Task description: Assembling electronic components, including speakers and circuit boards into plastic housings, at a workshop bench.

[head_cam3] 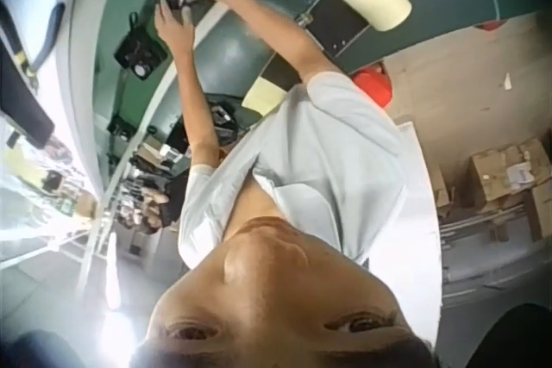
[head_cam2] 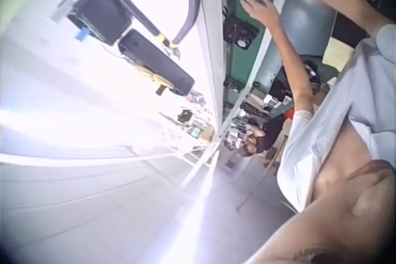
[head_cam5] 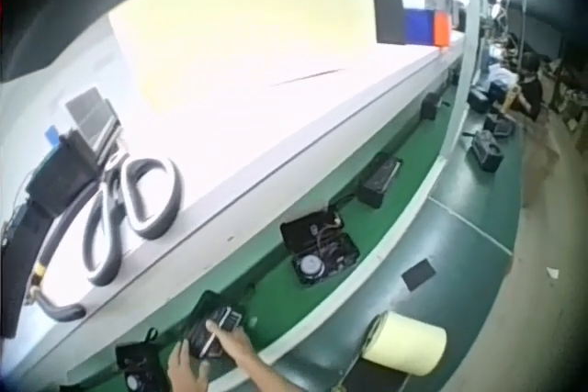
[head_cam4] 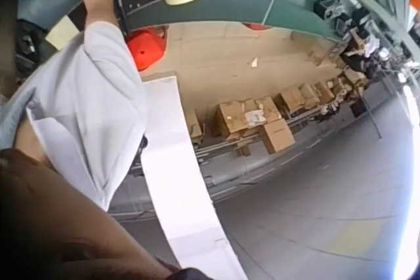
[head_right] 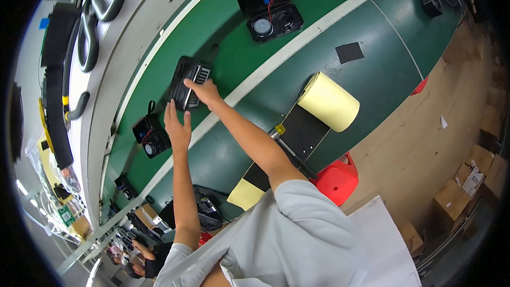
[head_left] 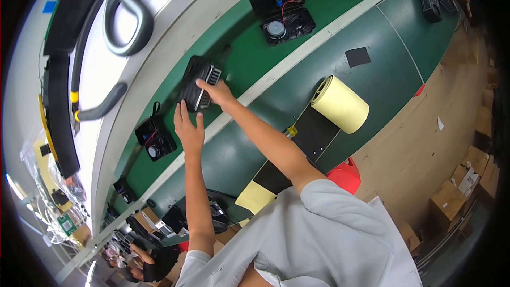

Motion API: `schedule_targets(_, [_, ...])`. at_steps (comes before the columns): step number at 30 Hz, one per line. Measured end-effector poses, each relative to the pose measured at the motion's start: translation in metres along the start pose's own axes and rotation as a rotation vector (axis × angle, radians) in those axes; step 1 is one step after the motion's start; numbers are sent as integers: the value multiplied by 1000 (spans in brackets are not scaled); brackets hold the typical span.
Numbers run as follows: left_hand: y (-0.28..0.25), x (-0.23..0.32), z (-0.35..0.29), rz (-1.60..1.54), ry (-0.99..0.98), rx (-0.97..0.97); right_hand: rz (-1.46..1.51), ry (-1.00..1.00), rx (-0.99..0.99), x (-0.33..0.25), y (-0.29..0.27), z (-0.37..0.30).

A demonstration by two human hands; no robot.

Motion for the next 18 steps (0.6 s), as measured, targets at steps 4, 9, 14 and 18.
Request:
schedule_targets(4, [25,26,12,26,41,-34,-320,85,265,-48,-40,39])
schedule_targets(9, [30,142,104,-241,382,101,-609,-189,213,-62,-68,40])
schedule_targets(14, [99,183,225,-351,455,-44,-549,-16,-75,-49,-69,-81])
schedule_targets(18, [195,209,306,-215,454,-188,-441,168,-96,-14,-135,-191])
Point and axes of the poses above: each hand's wrist, its own z-axis towards the middle knuckle, its own y-axis out of the palm, x = y × z, the point moved 10 cm from there along z, towards the middle knuckle, and after that the axes turned 10 degrees about y, right-handed, at the moved point
